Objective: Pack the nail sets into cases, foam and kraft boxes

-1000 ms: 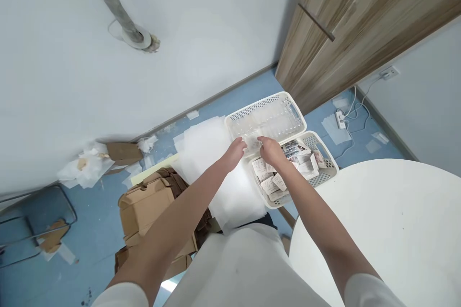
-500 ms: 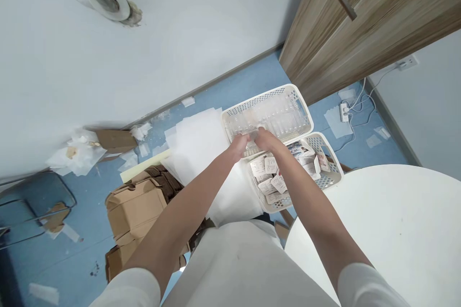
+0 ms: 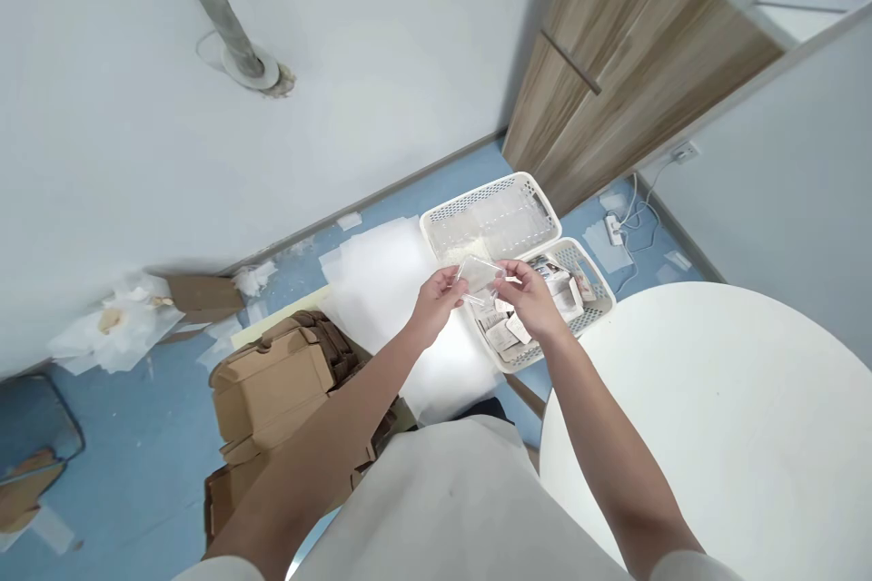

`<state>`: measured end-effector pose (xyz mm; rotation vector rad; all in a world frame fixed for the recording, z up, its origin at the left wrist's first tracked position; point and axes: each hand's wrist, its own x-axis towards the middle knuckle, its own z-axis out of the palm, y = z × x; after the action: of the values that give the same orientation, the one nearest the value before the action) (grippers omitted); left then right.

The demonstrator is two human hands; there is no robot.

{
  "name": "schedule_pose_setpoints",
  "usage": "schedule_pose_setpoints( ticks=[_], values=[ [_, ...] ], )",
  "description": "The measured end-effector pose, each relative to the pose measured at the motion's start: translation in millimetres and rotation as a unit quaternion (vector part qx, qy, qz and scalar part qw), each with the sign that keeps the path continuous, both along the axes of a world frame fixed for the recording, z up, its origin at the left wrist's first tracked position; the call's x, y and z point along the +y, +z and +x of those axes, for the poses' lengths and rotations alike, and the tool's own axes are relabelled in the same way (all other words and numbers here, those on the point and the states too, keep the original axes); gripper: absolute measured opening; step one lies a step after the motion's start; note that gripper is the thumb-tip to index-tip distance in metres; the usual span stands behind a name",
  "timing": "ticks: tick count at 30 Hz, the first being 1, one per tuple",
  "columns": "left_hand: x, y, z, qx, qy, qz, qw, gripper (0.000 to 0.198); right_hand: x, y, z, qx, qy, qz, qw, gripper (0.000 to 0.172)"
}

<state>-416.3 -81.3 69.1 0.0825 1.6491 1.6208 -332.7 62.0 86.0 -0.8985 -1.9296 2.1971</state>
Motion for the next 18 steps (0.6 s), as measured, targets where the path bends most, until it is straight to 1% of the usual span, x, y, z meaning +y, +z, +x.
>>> schedule_pose_setpoints(
  ticks=[2,4,6,9,13,18],
  values=[
    [-15.9,7.5,14.0,-0.009,-0.021,0.017,1.000,0.038,-18.6,9.4,19.0,0.008,-0.026,-0.013,1.000,0.033],
    [-31.1,12.5,29.3,0.001,-0.017,0.020,1.000,0.040,-37.1,15.5,40.0,0.005,-0.045,-0.011,0.999,0.034],
    [-45.3,15.7,45.6,0.008,-0.015,0.023,1.000,0.043,-53.6,19.3,63.5,0.004,-0.071,0.002,0.997,0.038],
    [-64.6,17.8,70.7,0.018,-0.039,0.033,0.999,0.042,-74.4,25.0,103.3,0.004,-0.109,0.038,0.993,0.043],
    [-83.2,16.5,103.4,0.042,-0.105,0.052,0.992,0.040,-98.2,36.8,157.8,-0.011,-0.141,0.073,0.987,0.041],
    [-90.7,17.2,140.4,0.075,-0.224,0.085,0.968,0.039,-123.9,47.6,213.4,-0.031,-0.183,0.089,0.979,0.041]
  ],
)
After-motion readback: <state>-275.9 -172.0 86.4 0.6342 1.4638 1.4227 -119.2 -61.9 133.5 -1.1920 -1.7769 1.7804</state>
